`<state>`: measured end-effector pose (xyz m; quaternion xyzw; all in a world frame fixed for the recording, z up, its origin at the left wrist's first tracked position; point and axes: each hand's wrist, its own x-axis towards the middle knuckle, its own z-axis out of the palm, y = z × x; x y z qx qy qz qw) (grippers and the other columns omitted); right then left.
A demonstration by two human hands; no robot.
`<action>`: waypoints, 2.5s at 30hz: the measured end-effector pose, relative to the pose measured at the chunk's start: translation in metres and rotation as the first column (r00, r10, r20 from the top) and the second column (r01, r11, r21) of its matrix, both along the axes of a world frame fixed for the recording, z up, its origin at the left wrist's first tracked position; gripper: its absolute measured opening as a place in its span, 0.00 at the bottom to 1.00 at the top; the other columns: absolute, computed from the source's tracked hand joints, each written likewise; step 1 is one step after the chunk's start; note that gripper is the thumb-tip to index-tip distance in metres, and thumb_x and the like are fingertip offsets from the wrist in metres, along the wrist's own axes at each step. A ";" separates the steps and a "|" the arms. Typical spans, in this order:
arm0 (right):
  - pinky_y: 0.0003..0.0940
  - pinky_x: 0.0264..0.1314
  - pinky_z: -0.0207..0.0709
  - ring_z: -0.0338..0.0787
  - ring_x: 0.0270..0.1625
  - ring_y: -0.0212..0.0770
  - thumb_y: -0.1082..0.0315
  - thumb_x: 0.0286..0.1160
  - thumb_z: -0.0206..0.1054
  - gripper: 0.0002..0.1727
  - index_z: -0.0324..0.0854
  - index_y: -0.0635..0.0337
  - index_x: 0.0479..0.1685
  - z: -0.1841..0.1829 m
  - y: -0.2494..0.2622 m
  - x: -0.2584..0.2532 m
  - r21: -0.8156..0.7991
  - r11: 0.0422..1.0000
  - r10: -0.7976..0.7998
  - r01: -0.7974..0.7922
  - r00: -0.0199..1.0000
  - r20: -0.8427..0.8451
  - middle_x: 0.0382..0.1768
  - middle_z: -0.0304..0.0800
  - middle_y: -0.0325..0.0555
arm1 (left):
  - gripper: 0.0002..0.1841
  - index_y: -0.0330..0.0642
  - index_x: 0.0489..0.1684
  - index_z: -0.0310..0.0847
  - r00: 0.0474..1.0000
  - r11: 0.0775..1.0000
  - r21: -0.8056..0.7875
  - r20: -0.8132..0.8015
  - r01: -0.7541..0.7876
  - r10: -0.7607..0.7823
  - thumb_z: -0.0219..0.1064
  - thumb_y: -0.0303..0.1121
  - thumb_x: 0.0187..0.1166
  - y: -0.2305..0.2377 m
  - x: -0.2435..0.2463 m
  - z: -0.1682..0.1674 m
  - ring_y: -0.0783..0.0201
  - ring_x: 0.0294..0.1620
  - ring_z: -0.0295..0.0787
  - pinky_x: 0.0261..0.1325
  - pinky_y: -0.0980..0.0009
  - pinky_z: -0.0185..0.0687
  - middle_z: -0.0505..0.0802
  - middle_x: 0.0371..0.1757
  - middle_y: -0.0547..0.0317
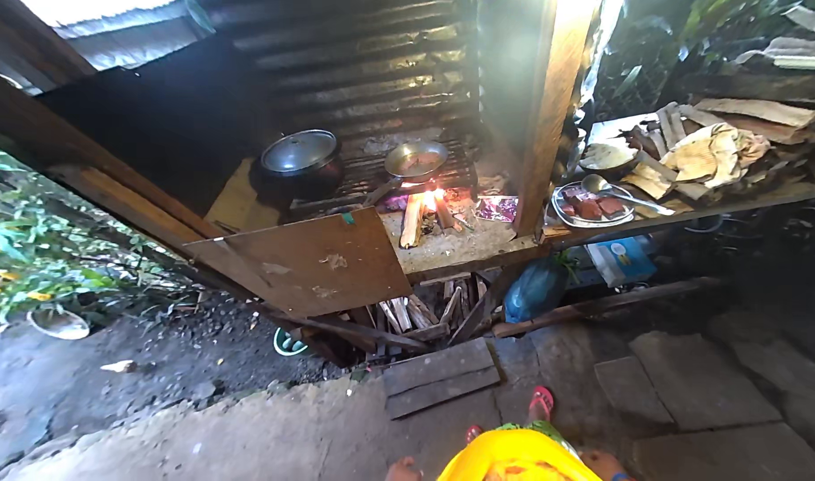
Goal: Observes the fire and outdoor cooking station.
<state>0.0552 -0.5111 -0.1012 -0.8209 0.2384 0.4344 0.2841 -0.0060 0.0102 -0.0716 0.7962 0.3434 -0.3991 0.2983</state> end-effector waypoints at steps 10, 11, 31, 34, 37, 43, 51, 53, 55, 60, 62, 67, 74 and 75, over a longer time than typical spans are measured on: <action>0.60 0.82 0.70 0.83 0.76 0.58 0.42 0.88 0.56 0.31 0.85 0.61 0.68 0.005 0.001 0.006 0.007 0.999 0.041 -0.041 0.999 -0.019 0.69 0.87 0.61 | 0.28 0.49 0.75 0.82 1.000 1.000 0.000 0.007 -0.019 0.019 0.75 0.44 0.73 0.001 0.002 0.009 0.48 0.65 0.90 0.69 0.44 0.83 0.93 0.64 0.46; 0.61 0.82 0.70 0.83 0.76 0.58 0.42 0.88 0.56 0.31 0.85 0.61 0.68 0.003 0.001 0.006 0.009 0.999 0.041 -0.041 0.999 -0.017 0.69 0.87 0.61 | 0.28 0.49 0.75 0.82 1.000 1.000 0.007 0.008 -0.015 0.015 0.75 0.44 0.73 0.002 0.002 0.008 0.48 0.66 0.90 0.69 0.43 0.83 0.93 0.64 0.47; 0.60 0.82 0.70 0.83 0.77 0.57 0.40 0.89 0.53 0.33 0.86 0.60 0.68 0.003 0.001 -0.001 0.006 1.000 0.002 -0.002 1.000 -0.017 0.69 0.87 0.61 | 0.28 0.52 0.75 0.82 1.000 0.999 0.036 -0.006 0.014 -0.013 0.74 0.44 0.73 -0.003 0.003 0.007 0.47 0.69 0.88 0.71 0.41 0.82 0.92 0.67 0.47; 0.60 0.81 0.71 0.84 0.76 0.57 0.42 0.88 0.56 0.31 0.85 0.60 0.68 0.001 0.000 -0.001 -0.001 1.000 -0.020 0.020 1.000 -0.002 0.67 0.88 0.61 | 0.28 0.52 0.76 0.81 1.000 1.000 0.029 -0.012 0.010 -0.009 0.74 0.44 0.73 -0.003 0.003 0.005 0.46 0.69 0.88 0.71 0.41 0.82 0.92 0.67 0.47; 0.59 0.81 0.72 0.84 0.75 0.58 0.46 0.87 0.60 0.29 0.82 0.62 0.70 0.005 0.001 -0.001 0.004 0.998 -0.063 0.063 0.998 0.022 0.68 0.88 0.62 | 0.28 0.51 0.76 0.81 1.000 1.000 0.025 -0.011 0.005 -0.004 0.74 0.44 0.73 -0.004 0.001 0.004 0.47 0.68 0.89 0.70 0.42 0.83 0.92 0.66 0.47; 0.59 0.82 0.70 0.83 0.76 0.57 0.44 0.86 0.61 0.31 0.82 0.61 0.72 0.006 0.001 0.000 0.002 0.998 -0.068 0.068 0.997 0.024 0.69 0.87 0.61 | 0.28 0.51 0.75 0.81 1.000 1.000 0.021 -0.011 0.019 -0.019 0.73 0.45 0.74 -0.004 0.001 0.005 0.48 0.68 0.89 0.71 0.42 0.82 0.92 0.66 0.48; 0.59 0.83 0.70 0.82 0.77 0.57 0.40 0.88 0.54 0.33 0.84 0.60 0.70 0.003 0.001 -0.003 -0.005 1.000 -0.023 0.023 1.000 0.002 0.69 0.87 0.60 | 0.29 0.52 0.76 0.81 1.000 0.999 0.033 -0.013 0.017 -0.017 0.74 0.44 0.73 -0.003 0.002 0.005 0.47 0.69 0.88 0.72 0.43 0.82 0.92 0.67 0.47; 0.59 0.84 0.69 0.81 0.78 0.56 0.40 0.89 0.52 0.34 0.84 0.60 0.70 0.005 0.002 -0.002 -0.010 1.000 -0.007 0.007 1.000 -0.014 0.70 0.86 0.60 | 0.29 0.52 0.76 0.81 1.000 0.999 0.038 -0.011 0.018 -0.018 0.75 0.45 0.73 -0.002 0.002 0.006 0.48 0.69 0.88 0.72 0.42 0.81 0.92 0.67 0.47; 0.59 0.84 0.69 0.81 0.79 0.56 0.39 0.89 0.52 0.34 0.83 0.60 0.71 0.007 0.004 -0.001 -0.015 1.000 -0.003 0.002 1.000 -0.018 0.71 0.86 0.60 | 0.29 0.51 0.75 0.82 1.000 0.999 0.040 -0.012 0.013 -0.013 0.75 0.45 0.72 -0.002 0.001 0.005 0.48 0.69 0.89 0.72 0.43 0.82 0.92 0.66 0.48; 0.59 0.83 0.70 0.82 0.78 0.57 0.40 0.90 0.52 0.34 0.83 0.61 0.70 0.007 0.004 -0.002 0.008 1.000 -0.016 0.016 1.000 -0.008 0.70 0.86 0.61 | 0.28 0.51 0.74 0.83 1.000 0.999 0.048 0.004 0.009 -0.010 0.75 0.44 0.72 -0.004 0.000 0.008 0.46 0.68 0.89 0.71 0.42 0.82 0.93 0.64 0.46; 0.59 0.84 0.69 0.81 0.78 0.57 0.40 0.90 0.52 0.34 0.83 0.61 0.70 0.009 0.005 -0.002 0.008 1.000 -0.021 0.021 1.000 -0.015 0.71 0.86 0.61 | 0.28 0.51 0.75 0.82 1.000 0.999 0.048 -0.004 0.012 -0.012 0.75 0.44 0.73 -0.004 0.001 0.008 0.46 0.68 0.89 0.71 0.42 0.82 0.92 0.65 0.46; 0.59 0.84 0.68 0.80 0.79 0.57 0.39 0.90 0.50 0.35 0.83 0.61 0.70 0.013 0.006 0.000 0.002 1.000 0.002 -0.002 0.999 -0.032 0.71 0.85 0.61 | 0.28 0.51 0.76 0.81 1.000 0.999 0.044 -0.012 0.011 -0.010 0.74 0.43 0.73 -0.005 0.001 0.010 0.46 0.69 0.89 0.71 0.42 0.82 0.92 0.66 0.45; 0.59 0.84 0.68 0.81 0.79 0.56 0.39 0.90 0.49 0.35 0.83 0.60 0.71 0.004 0.003 -0.004 0.005 1.000 -0.015 0.015 0.999 -0.035 0.72 0.85 0.60 | 0.28 0.50 0.75 0.82 1.000 0.999 0.041 -0.013 0.005 -0.004 0.75 0.42 0.73 -0.006 0.000 0.009 0.46 0.68 0.89 0.70 0.42 0.82 0.92 0.65 0.46; 0.59 0.85 0.68 0.80 0.79 0.56 0.39 0.90 0.49 0.35 0.83 0.60 0.71 0.003 0.003 -0.005 0.007 1.000 -0.017 0.017 0.999 -0.035 0.72 0.85 0.60 | 0.28 0.51 0.76 0.82 1.000 0.999 0.038 -0.019 0.009 -0.008 0.75 0.43 0.73 -0.006 0.000 0.009 0.47 0.69 0.89 0.72 0.42 0.82 0.92 0.66 0.46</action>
